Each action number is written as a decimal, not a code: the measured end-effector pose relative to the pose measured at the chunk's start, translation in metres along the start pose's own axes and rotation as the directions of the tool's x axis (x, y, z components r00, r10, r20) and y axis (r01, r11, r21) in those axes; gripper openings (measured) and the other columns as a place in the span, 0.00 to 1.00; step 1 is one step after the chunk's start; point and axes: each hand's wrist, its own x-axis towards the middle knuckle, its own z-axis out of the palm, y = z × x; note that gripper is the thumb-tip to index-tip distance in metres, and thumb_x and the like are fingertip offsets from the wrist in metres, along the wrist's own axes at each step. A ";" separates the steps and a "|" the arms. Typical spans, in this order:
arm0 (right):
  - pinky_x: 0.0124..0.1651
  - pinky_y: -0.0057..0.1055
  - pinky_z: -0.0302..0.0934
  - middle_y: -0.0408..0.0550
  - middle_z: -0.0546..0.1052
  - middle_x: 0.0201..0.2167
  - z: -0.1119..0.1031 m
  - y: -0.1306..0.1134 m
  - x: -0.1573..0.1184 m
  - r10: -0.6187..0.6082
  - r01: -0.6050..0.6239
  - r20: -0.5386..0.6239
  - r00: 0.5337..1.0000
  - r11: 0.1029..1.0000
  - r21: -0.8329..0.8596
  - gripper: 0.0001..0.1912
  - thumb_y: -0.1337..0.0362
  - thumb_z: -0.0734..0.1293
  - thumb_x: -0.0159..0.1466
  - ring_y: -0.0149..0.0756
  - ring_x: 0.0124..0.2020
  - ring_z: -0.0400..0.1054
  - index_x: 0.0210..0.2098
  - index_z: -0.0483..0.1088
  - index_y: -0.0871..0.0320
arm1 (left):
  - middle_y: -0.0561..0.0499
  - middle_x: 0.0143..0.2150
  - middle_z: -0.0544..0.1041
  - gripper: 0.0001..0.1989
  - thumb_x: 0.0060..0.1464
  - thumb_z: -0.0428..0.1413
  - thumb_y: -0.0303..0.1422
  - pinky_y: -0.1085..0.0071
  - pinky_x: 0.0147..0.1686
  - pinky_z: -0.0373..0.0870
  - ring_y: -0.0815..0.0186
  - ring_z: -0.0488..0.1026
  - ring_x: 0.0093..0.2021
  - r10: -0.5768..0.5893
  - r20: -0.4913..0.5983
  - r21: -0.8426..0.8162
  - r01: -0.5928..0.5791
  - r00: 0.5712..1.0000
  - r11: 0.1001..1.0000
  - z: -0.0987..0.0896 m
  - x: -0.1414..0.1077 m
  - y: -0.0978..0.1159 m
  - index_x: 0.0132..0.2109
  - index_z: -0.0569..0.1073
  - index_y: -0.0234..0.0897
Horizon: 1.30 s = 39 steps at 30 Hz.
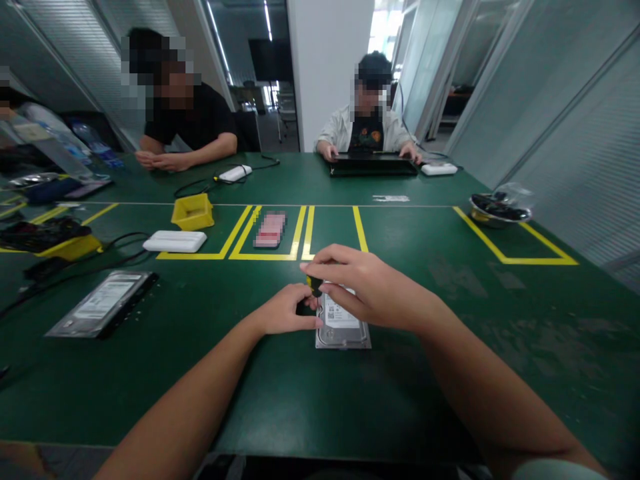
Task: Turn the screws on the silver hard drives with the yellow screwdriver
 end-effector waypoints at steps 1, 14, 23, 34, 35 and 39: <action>0.54 0.40 0.65 0.58 0.72 0.51 0.000 0.000 0.000 0.005 -0.005 0.004 1.000 1.000 -0.003 0.18 0.71 0.59 0.68 0.41 0.51 0.68 0.56 0.69 0.64 | 0.50 0.37 0.73 0.20 0.48 0.64 0.45 0.68 0.37 0.67 0.62 0.70 0.37 0.003 -0.016 0.028 -0.002 1.000 1.000 0.000 0.000 0.000 0.41 0.72 0.34; 0.56 0.40 0.66 0.60 0.74 0.53 0.000 0.001 0.000 -0.005 0.005 -0.018 1.000 0.999 -0.051 0.19 0.76 0.59 0.66 0.41 0.54 0.69 0.55 0.70 0.66 | 0.50 0.40 0.72 0.22 0.48 0.64 0.48 0.66 0.42 0.67 0.61 0.69 0.41 0.033 -0.013 0.045 -0.032 0.999 0.998 0.000 0.002 0.002 0.40 0.71 0.36; 0.51 0.38 0.66 0.56 0.77 0.45 0.004 0.003 0.002 -0.030 0.025 -0.090 0.995 0.998 -0.060 0.13 0.73 0.60 0.68 0.40 0.48 0.70 0.48 0.73 0.67 | 0.50 0.41 0.73 0.22 0.48 0.65 0.47 0.66 0.43 0.66 0.61 0.69 0.42 0.014 -0.010 0.045 -0.013 1.000 0.999 0.000 0.002 0.001 0.41 0.72 0.36; 0.54 0.37 0.66 0.55 0.78 0.48 0.006 0.002 0.001 -0.097 0.097 -0.146 0.984 0.995 -0.007 0.12 0.74 0.59 0.67 0.37 0.52 0.71 0.44 0.73 0.63 | 0.49 0.43 0.74 0.22 0.48 0.65 0.47 0.65 0.45 0.67 0.60 0.70 0.43 0.030 -0.011 0.010 -0.030 0.999 0.999 0.000 0.002 0.001 0.42 0.72 0.35; 0.54 0.38 0.67 0.55 0.78 0.46 0.006 0.003 0.001 -0.096 0.095 -0.139 0.986 0.995 -0.012 0.12 0.74 0.59 0.67 0.37 0.51 0.71 0.43 0.73 0.63 | 0.49 0.43 0.74 0.22 0.48 0.65 0.47 0.65 0.44 0.67 0.60 0.70 0.42 0.031 -0.013 0.013 -0.031 0.999 0.999 -0.001 0.002 0.001 0.41 0.72 0.35; 0.51 0.37 0.67 0.56 0.78 0.45 0.008 0.004 0.002 -0.085 0.077 -0.155 0.984 0.995 -0.061 0.11 0.73 0.59 0.67 0.38 0.49 0.71 0.41 0.74 0.64 | 0.49 0.42 0.74 0.22 0.47 0.65 0.47 0.65 0.45 0.67 0.59 0.70 0.43 0.031 -0.019 0.027 -0.031 0.999 0.999 0.000 0.002 0.001 0.41 0.72 0.35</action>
